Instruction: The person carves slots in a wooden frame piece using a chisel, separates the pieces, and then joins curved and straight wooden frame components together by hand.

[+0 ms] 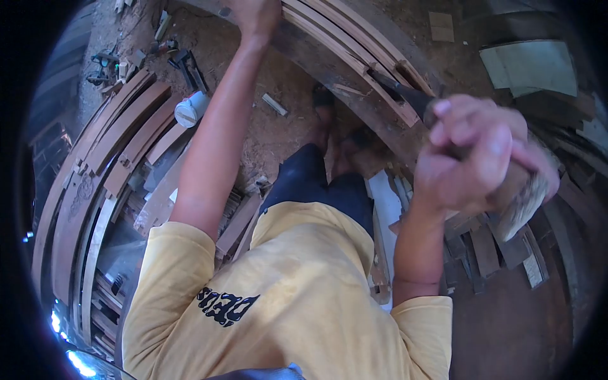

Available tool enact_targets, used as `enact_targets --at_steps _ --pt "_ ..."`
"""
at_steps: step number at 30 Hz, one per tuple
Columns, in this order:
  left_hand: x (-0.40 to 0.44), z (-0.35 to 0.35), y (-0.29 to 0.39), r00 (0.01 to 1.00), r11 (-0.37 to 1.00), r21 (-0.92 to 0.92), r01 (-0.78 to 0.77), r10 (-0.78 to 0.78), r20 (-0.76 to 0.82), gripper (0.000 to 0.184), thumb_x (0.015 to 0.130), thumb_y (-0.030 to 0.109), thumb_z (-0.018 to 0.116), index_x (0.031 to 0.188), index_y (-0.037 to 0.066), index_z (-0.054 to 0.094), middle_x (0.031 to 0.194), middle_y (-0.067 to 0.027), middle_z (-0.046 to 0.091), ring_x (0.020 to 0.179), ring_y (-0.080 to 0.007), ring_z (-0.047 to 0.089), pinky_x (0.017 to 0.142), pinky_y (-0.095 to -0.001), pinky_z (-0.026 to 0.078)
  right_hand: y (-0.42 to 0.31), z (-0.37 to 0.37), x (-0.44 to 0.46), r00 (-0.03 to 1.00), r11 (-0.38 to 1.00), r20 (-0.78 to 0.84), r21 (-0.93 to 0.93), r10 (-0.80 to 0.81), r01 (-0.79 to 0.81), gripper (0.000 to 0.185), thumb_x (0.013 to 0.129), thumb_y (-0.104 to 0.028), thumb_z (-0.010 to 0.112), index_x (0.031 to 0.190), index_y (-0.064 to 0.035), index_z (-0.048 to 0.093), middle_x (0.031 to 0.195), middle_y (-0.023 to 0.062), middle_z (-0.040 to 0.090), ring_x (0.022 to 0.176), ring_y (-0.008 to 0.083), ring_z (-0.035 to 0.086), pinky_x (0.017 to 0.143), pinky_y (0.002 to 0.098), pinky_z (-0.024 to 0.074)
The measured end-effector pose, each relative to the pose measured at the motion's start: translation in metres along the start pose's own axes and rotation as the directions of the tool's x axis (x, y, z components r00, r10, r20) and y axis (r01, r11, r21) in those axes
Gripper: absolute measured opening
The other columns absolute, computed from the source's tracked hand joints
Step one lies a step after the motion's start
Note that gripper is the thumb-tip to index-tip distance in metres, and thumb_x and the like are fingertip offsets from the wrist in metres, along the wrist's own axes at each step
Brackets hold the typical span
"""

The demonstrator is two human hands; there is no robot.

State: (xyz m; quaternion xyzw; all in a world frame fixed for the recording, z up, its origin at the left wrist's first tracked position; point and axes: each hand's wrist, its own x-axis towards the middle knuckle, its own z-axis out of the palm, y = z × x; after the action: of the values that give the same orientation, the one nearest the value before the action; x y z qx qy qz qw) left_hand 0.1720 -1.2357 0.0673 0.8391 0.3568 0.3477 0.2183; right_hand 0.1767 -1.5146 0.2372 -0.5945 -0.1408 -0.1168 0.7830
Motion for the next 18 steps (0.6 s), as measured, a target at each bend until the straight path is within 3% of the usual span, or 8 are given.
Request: enact_targets --at_steps 3,5,7,9,12,14,16,18 --pt "0.003 -0.011 0.012 0.998 0.999 -0.012 0.039 -0.038 0.050 0.071 0.105 0.035 0.049 0.161 -0.001 0.025 0.163 -0.0408 0.006 0.153 -0.0535 0.012 0.125 -0.0549 0.014 0.034 0.006 0.018 0.835 0.977 0.546 -0.138 -0.065 0.165 0.013 0.094 -0.015 0.057 0.083 -0.0123 0.062 0.082 0.0106 0.065 0.058 0.0150 0.053 0.056 0.0338 0.0468" --pt "-0.004 -0.017 0.012 0.983 0.993 0.051 0.109 -0.115 0.144 0.068 0.105 0.031 0.045 0.161 -0.002 0.025 0.163 -0.0413 0.005 0.153 -0.0535 0.011 0.126 -0.0541 0.011 0.048 0.050 0.041 0.680 0.709 0.721 -0.410 -0.134 0.574 0.012 0.095 -0.015 0.064 0.089 -0.0052 0.067 0.087 0.0082 0.069 0.072 0.0150 0.062 0.067 0.0289 0.0495" --pt "-0.003 -0.002 -0.001 0.999 1.000 -0.013 -0.018 0.018 0.033 0.066 0.104 0.028 0.041 0.159 -0.004 0.025 0.163 -0.0417 0.008 0.153 -0.0542 0.010 0.126 -0.0546 0.010 0.069 0.113 0.050 0.717 0.783 0.671 -0.338 -0.190 0.523 0.009 0.091 -0.010 0.070 0.092 -0.0015 0.067 0.084 0.0079 0.067 0.077 0.0168 0.065 0.072 0.0312 0.0517" --pt "-0.003 0.004 -0.006 1.000 1.000 -0.015 -0.014 0.015 0.024 0.066 0.104 0.028 0.041 0.159 -0.004 0.025 0.162 -0.0421 0.010 0.153 -0.0546 0.011 0.126 -0.0548 0.011 0.074 0.142 0.051 0.834 0.958 0.523 -0.105 -0.176 0.267 0.010 0.086 -0.005 0.072 0.091 -0.0013 0.064 0.079 0.0088 0.064 0.076 0.0186 0.064 0.071 0.0360 0.0525" --pt "-0.004 0.005 0.000 0.999 1.000 0.024 0.012 -0.013 0.040 0.066 0.104 0.027 0.041 0.160 -0.003 0.025 0.162 -0.0425 0.012 0.152 -0.0552 0.012 0.126 -0.0551 0.012 0.066 0.141 0.061 0.820 0.923 0.562 -0.250 -0.107 0.291 0.012 0.087 -0.004 0.071 0.096 -0.0019 0.063 0.080 0.0084 0.064 0.077 0.0155 0.062 0.072 0.0339 0.0515" --pt "-0.007 0.001 0.005 0.997 0.998 0.066 0.015 -0.020 0.073 0.066 0.104 0.027 0.041 0.160 -0.003 0.024 0.161 -0.0427 0.012 0.152 -0.0552 0.012 0.126 -0.0552 0.013 0.057 0.144 0.069 0.879 0.901 0.444 -0.432 0.176 0.038 0.012 0.087 -0.004 0.071 0.095 -0.0020 0.063 0.082 0.0097 0.063 0.079 0.0155 0.061 0.074 0.0329 0.0510" --pt "0.001 0.001 0.009 0.983 0.995 0.046 0.093 -0.099 0.152 0.070 0.103 0.031 0.042 0.160 -0.005 0.022 0.163 -0.0410 0.010 0.153 -0.0549 0.011 0.127 -0.0540 0.011 0.026 0.136 0.076 0.802 0.816 0.449 -0.572 0.395 -0.081 0.012 0.087 -0.004 0.071 0.096 -0.0021 0.064 0.080 0.0104 0.062 0.078 0.0135 0.060 0.073 0.0322 0.0508" --pt "0.000 -0.007 0.007 0.985 0.993 0.051 0.103 -0.109 0.137 0.074 0.102 0.033 0.043 0.161 -0.006 0.019 0.164 -0.0397 0.010 0.153 -0.0538 0.010 0.127 -0.0533 0.011 0.059 0.130 0.055 0.802 0.956 0.583 -0.140 -0.132 0.259 0.015 0.086 -0.005 0.073 0.099 -0.0023 0.065 0.071 0.0083 0.059 0.071 0.0120 0.059 0.068 0.0314 0.0510"
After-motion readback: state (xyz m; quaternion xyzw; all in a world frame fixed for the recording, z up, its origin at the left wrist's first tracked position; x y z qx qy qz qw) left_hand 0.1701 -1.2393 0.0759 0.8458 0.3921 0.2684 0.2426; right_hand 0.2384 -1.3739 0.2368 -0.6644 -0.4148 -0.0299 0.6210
